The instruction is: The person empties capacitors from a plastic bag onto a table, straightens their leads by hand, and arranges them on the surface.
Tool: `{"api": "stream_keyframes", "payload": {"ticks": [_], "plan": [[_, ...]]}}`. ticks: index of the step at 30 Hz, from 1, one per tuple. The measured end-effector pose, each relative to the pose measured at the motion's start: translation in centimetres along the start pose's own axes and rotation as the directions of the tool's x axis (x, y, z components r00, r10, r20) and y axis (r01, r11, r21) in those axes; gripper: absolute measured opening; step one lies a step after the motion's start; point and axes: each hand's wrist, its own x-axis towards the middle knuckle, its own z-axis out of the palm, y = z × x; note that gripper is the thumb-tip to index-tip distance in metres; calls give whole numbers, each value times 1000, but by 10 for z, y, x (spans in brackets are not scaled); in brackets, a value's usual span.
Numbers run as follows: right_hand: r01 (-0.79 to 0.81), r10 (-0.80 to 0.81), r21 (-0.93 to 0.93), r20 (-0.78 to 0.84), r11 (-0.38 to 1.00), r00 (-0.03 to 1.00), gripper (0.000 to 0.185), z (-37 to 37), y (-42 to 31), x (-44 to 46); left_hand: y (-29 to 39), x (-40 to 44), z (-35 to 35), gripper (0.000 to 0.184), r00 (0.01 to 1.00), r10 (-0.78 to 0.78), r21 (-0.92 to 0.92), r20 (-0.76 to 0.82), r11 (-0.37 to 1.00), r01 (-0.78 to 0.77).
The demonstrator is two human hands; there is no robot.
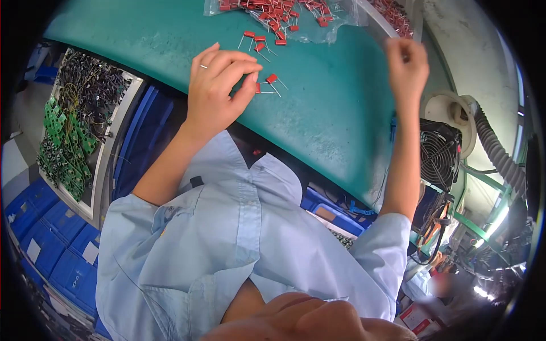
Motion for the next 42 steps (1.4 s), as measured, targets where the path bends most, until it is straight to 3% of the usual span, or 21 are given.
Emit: {"api": "stream_keyframes", "payload": {"ticks": [1, 3, 6, 7, 10, 12, 14, 16, 20, 23, 26, 29, 32, 39, 42], "plan": [[61, -64, -42, -82, 997, 995, 19, 0, 37, 21, -1, -1, 0, 10, 1000, 0, 0, -2, 1000, 0], [-66, 55, -165, -73, 984, 996, 24, -2, 100, 60, -1, -2, -1, 11, 1000, -3, 0, -8, 1000, 3], [-31, 16, -126, -124, 992, 992, 25, 6, 132, 83, -1, -3, -2, 11, 999, -9, -9, -31, 1000, 9], [-24, 13, -138, -77, 990, 997, 23, 6, 107, 81, -2, -3, -2, 11, 999, -14, -16, -43, 1000, 13], [37, -45, 153, 54, 988, 997, 21, 24, 10, 44, -3, -5, 0, 12, 997, -11, -28, -76, 1000, 9], [63, -135, 226, 318, 972, 939, 21, 25, -64, 6, -2, -5, -1, 12, 997, -9, -29, -75, 1000, 7], [286, -402, 309, 431, 907, 808, 21, 35, -100, -20, 0, -4, -4, 13, 999, -12, -35, -49, 999, 10], [281, -451, 391, 467, 877, 760, 22, 44, -122, -38, -3, -4, -2, 13, 998, -1, -33, -68, 999, -1], [447, -543, 311, 417, 838, 728, 18, 55, -121, -50, -2, -4, -2, 13, 997, 3, -36, -80, 999, -6], [449, -545, 314, 396, 837, 739, 14, 53, -119, -54, -3, -5, -2, 13, 996, 6, -32, -90, 999, -9], [234, -408, 365, 528, 901, 745, 11, 40, -118, -53, -4, -5, -2, 12, 997, 10, -38, -82, 999, -13], [-112, -187, 375, 674, 920, 715, 10, 18, -105, -50, 0, -4, -6, 11, 999, -20, -40, -29, 999, 19], [-306, 9, 239, 776, 921, 631, 10, -4, -92, -44, 0, -4, -6, 10, 1000, -22, -33, -8, 999, 22], [-336, 168, 148, 643, 930, 747, 11, 0, -85, -73, 0, -4, -3, 7, 1000, -20, -16, -7, 1000, 20], [-252, 113, 155, 598, 955, 794, 11, 6, -85, -78, 0, -3, -4, 7, 1000, -18, -11, 5, 1000, 18]]}}
